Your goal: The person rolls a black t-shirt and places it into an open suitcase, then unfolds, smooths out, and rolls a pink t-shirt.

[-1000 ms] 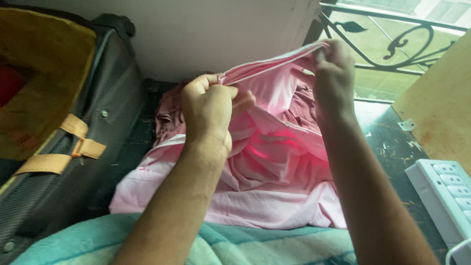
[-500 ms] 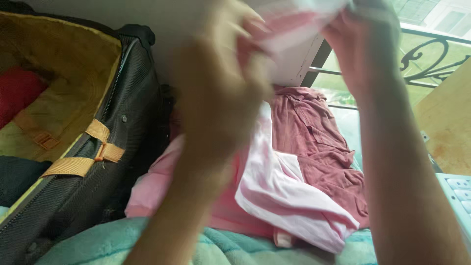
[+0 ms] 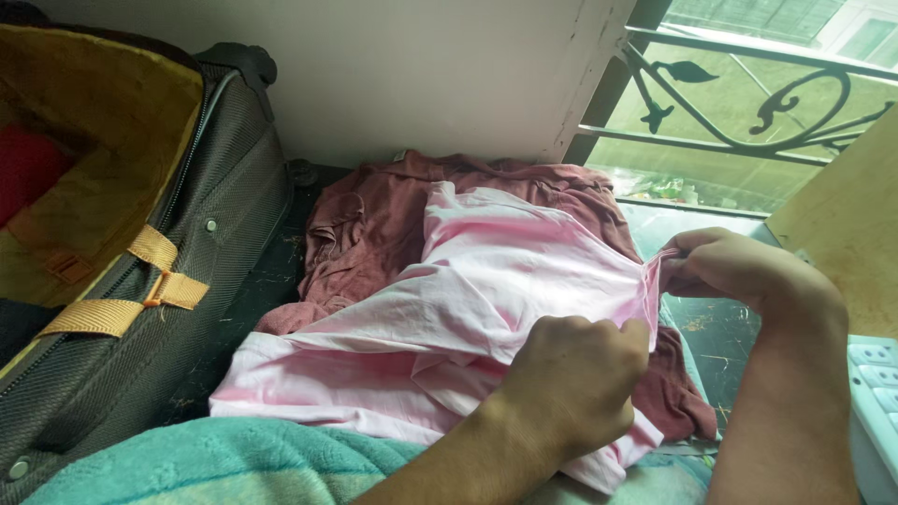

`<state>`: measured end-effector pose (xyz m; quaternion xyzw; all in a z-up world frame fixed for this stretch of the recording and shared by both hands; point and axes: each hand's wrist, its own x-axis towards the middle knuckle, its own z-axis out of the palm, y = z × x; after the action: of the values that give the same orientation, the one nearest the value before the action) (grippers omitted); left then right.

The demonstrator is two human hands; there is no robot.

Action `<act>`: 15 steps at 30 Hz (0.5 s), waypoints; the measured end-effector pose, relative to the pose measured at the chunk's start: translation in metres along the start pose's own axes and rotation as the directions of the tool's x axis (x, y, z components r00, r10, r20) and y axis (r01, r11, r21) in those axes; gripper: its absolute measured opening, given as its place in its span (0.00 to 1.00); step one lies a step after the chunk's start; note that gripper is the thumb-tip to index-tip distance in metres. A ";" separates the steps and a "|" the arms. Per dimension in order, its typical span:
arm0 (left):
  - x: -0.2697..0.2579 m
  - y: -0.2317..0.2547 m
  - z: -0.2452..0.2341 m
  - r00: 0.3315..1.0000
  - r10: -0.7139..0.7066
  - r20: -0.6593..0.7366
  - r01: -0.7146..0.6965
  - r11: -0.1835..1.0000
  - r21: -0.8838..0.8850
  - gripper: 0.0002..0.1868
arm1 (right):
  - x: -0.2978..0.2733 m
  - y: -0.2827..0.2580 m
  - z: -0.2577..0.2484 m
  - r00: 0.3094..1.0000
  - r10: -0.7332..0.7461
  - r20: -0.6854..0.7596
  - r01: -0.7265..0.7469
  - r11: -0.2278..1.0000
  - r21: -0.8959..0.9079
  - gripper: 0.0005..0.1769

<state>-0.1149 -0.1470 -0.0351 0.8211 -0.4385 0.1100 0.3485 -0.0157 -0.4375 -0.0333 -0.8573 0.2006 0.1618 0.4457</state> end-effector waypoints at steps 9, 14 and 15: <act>0.001 0.000 0.002 0.998 -0.070 -0.001 0.069 0.995 -0.075 0.09 | 0.035 0.016 -0.014 0.936 -0.350 -0.033 0.274 0.784 -0.556 0.19; -0.003 -0.006 0.007 0.965 0.020 0.260 -0.013 1.000 -0.029 0.09 | 0.032 -0.038 0.058 0.854 -0.518 -0.037 0.512 0.827 0.231 0.16; -0.003 -0.006 0.007 0.943 0.025 0.332 -0.021 1.000 -0.015 0.09 | 0.035 -0.044 0.079 0.839 -0.545 -0.001 0.501 0.771 0.393 0.17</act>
<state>-0.1127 -0.1474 -0.0453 0.8208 -0.5009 -0.0282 0.2730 0.0283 -0.3560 -0.0618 -0.7662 -0.0444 0.0378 0.6400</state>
